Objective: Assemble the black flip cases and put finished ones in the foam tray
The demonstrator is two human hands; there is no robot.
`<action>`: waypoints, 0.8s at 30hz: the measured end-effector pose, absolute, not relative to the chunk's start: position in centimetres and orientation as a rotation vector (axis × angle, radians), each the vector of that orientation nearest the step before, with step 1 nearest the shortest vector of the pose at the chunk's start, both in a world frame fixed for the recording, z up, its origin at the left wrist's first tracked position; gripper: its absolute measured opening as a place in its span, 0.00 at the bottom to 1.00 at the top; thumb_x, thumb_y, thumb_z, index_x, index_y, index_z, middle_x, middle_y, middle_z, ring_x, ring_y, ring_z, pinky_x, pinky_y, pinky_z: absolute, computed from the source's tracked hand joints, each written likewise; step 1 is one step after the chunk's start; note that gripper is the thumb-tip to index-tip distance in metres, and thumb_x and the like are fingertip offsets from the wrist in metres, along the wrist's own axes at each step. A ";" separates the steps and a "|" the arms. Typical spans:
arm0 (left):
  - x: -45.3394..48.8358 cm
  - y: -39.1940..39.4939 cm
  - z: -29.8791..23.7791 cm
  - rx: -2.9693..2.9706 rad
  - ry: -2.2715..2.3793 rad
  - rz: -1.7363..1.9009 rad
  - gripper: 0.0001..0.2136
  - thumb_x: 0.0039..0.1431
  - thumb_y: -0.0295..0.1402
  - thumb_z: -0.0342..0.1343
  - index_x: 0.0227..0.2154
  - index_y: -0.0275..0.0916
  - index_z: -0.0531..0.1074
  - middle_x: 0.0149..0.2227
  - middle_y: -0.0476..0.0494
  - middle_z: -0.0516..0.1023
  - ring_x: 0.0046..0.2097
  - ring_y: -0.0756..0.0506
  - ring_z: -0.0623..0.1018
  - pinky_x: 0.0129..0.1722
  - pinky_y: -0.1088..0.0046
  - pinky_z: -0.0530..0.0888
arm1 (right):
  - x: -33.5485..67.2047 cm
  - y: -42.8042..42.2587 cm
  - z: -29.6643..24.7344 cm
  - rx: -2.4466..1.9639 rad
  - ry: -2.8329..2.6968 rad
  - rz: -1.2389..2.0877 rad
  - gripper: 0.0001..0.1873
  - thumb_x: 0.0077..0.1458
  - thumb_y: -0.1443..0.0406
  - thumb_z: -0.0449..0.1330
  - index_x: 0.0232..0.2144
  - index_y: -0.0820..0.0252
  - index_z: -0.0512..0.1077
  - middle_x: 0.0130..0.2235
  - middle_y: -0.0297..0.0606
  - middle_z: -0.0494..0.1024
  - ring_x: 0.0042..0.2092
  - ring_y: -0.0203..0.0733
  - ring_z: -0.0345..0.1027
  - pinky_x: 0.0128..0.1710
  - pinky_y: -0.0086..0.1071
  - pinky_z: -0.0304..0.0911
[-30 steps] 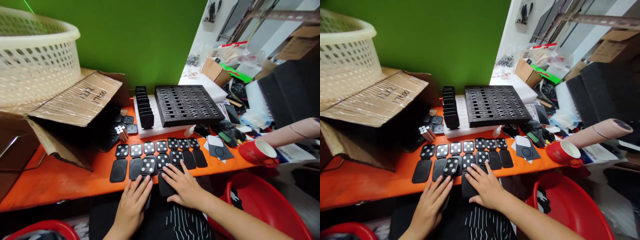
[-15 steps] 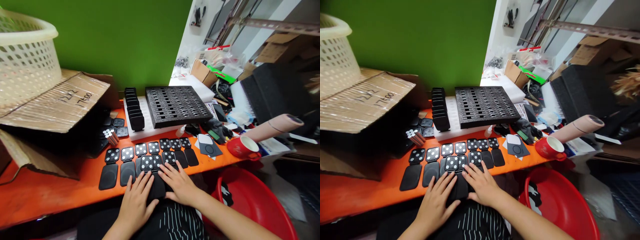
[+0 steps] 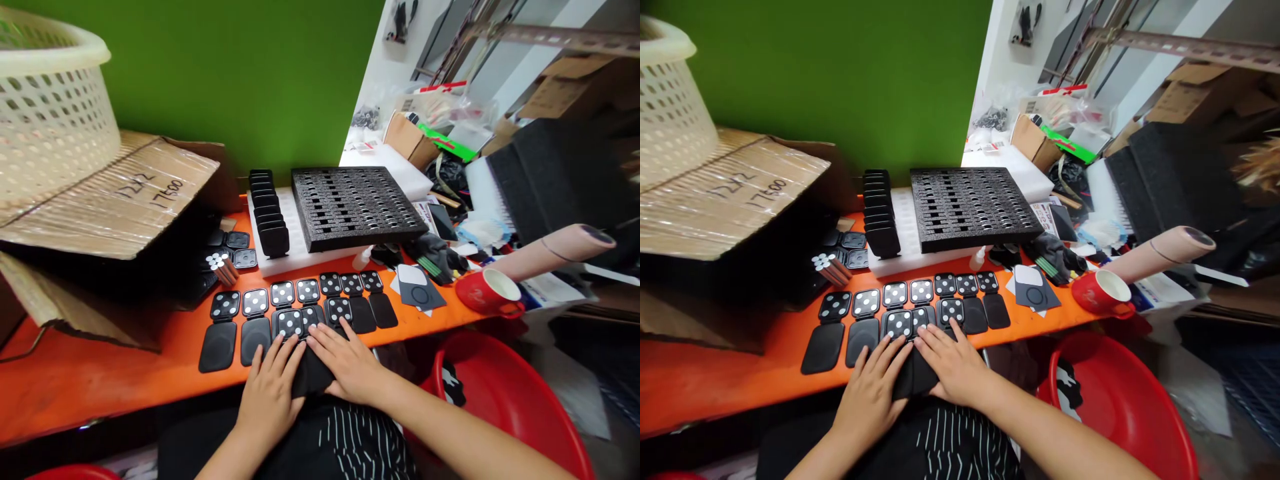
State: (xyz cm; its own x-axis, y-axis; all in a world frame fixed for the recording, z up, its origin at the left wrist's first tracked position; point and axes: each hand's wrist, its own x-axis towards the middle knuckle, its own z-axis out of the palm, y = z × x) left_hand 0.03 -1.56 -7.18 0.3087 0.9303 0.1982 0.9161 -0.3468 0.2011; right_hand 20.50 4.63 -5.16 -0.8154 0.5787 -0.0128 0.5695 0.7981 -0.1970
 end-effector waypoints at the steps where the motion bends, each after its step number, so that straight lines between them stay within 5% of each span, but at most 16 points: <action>1: -0.1 -1.6 -7.2 2.488 1.769 0.449 0.33 0.50 0.31 0.54 0.61 0.44 0.54 0.60 0.46 0.62 0.61 0.37 0.60 0.59 0.51 0.52 | 20.4 4.7 -5.2 -0.924 -2.930 0.288 0.42 0.56 0.49 0.52 0.64 0.64 0.44 0.65 0.47 0.49 0.66 0.46 0.37 0.63 0.52 0.23; 16: -0.8 -2.6 -6.7 2.540 1.878 0.470 0.25 0.56 0.35 0.52 0.57 0.39 0.61 0.56 0.38 0.69 0.58 0.36 0.65 0.60 0.51 0.49 | 19.9 3.6 -5.2 -1.030 -2.935 0.227 0.44 0.52 0.55 0.58 0.64 0.67 0.44 0.65 0.49 0.49 0.66 0.50 0.38 0.63 0.54 0.21; 24: -0.5 -2.0 -6.8 2.509 1.863 0.508 0.29 0.51 0.36 0.57 0.57 0.36 0.60 0.55 0.36 0.68 0.58 0.35 0.64 0.60 0.50 0.51 | 19.5 3.2 -5.6 -1.086 -2.867 0.199 0.48 0.53 0.44 0.51 0.64 0.70 0.42 0.65 0.50 0.46 0.66 0.50 0.35 0.63 0.52 0.17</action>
State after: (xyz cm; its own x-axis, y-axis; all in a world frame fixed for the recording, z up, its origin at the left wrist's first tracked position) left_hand -0.49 -2.02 -6.80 0.2560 0.9287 0.2684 0.9364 -0.3072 0.1698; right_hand 19.55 3.20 -5.62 -0.7482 0.6632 0.0191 0.6542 0.7423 -0.1449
